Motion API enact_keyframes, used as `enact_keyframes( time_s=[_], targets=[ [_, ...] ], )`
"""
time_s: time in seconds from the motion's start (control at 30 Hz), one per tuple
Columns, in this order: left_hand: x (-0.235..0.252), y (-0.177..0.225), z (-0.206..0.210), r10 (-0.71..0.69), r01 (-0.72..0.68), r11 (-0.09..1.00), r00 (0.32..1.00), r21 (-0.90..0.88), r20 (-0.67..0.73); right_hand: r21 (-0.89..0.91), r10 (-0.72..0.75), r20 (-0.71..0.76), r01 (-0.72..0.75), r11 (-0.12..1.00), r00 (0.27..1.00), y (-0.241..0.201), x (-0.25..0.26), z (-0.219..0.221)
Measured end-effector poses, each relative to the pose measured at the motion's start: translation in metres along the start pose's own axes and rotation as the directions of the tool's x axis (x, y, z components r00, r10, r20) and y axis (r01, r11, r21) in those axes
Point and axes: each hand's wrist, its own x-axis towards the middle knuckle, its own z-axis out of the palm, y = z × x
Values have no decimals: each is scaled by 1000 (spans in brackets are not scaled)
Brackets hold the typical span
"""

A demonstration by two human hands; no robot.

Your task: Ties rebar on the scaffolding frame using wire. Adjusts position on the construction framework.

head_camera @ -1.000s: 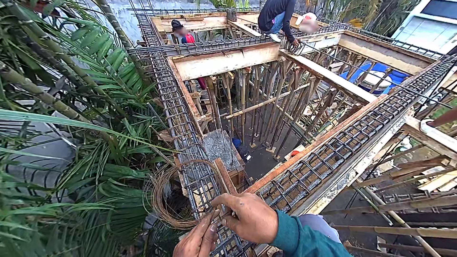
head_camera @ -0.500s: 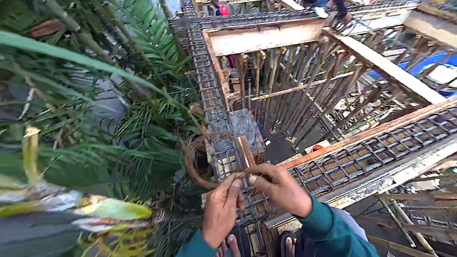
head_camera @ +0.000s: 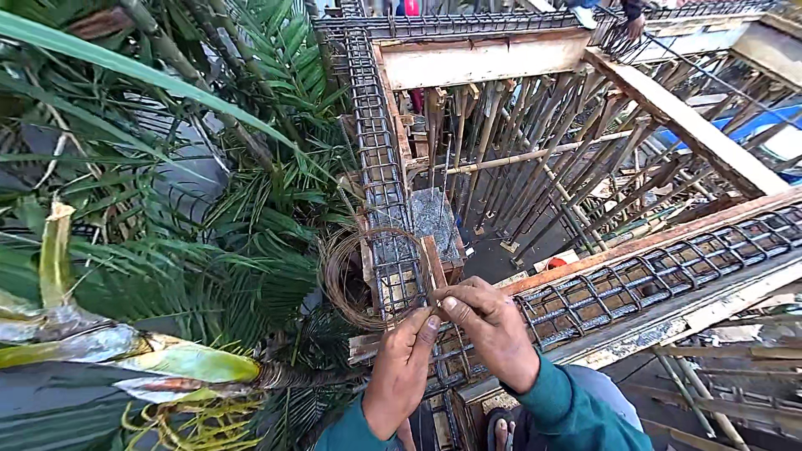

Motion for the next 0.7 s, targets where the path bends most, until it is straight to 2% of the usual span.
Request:
enact_keyframes(
  time_s=[0.1,0.17,0.27,0.33,0.4,0.47,0.53,0.6,0.7],
  targets=[
    [-1,-1,0,-51,53,997,998,-46,49,-56,-48,-11,47,997,999,0,0,1],
    [-2,1,-1,-139,157,976,983,-152,123,-74,-66,24,67,995,998,0,0,-2],
    [1,4,-13,-203,348,850,909,-395,363,4,-83,103,83,997,991,-2,-1,-5],
    [3,4,-23,-170,421,783,853,-458,493,95,-84,152,70,993,985,-5,-2,-4],
    [4,1,-28,-139,463,741,814,-487,564,92,-117,148,104,990,982,-7,-3,-2],
    [2,-2,-22,-154,465,743,818,-480,554,11,-172,90,172,985,981,-7,-3,1],
    [-1,-4,-12,-182,425,800,844,-423,504,-19,-160,17,160,987,987,-8,-1,-1],
    [-4,-5,-3,-212,391,865,853,-315,477,58,-76,-64,80,995,995,-10,3,-8],
    [-13,-11,11,-352,489,845,813,-216,464,274,94,-77,-69,959,993,-11,8,-18]
  ],
)
